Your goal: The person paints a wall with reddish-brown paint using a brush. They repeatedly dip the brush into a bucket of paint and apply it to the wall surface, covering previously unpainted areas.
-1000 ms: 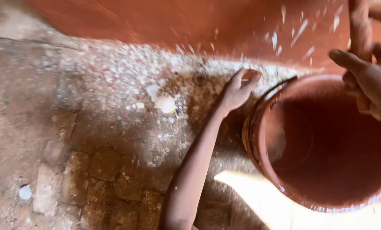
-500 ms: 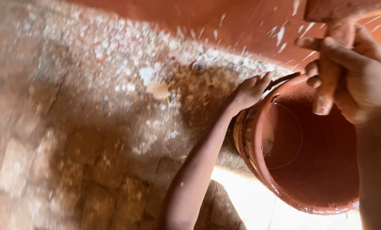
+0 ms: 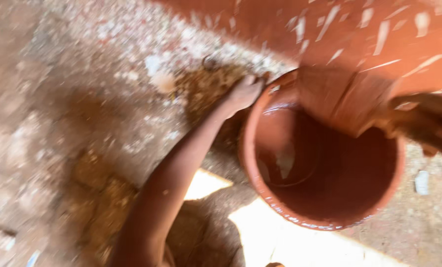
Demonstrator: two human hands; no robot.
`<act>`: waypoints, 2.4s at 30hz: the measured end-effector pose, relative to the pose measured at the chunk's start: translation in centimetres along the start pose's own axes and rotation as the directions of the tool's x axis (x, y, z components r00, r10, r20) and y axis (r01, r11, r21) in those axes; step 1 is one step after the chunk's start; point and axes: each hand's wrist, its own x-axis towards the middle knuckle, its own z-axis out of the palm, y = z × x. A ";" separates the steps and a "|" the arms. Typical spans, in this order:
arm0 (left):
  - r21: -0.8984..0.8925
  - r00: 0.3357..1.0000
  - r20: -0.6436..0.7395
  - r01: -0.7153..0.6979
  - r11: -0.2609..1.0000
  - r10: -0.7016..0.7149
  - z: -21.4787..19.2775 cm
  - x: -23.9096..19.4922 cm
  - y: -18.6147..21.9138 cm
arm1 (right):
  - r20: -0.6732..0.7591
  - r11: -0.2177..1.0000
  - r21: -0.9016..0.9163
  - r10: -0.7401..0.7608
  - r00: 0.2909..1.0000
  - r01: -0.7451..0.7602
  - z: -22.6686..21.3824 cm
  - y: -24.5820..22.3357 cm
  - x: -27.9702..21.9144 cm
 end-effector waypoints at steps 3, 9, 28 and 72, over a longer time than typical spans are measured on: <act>-0.092 1.000 -0.022 0.000 0.996 -0.002 -1.4 -1.6 -0.8 | 0.117 0.953 -0.293 0.122 0.986 -0.083 0.7 0.9 -0.9; -0.017 0.956 0.266 0.131 0.991 -0.121 -5.5 -7.7 0.4 | 0.302 0.876 -0.479 0.224 0.927 -0.056 5.2 -0.4 -1.6; -0.071 0.714 0.681 0.287 0.955 -0.164 -6.5 -12.4 2.0 | 0.044 0.761 -0.648 0.012 0.999 0.019 7.3 -0.2 -2.3; 0.062 0.916 -0.400 0.061 0.996 -0.031 -18.6 -12.8 -4.8 | 0.111 0.406 -0.868 -0.402 0.909 0.285 13.7 -10.8 1.4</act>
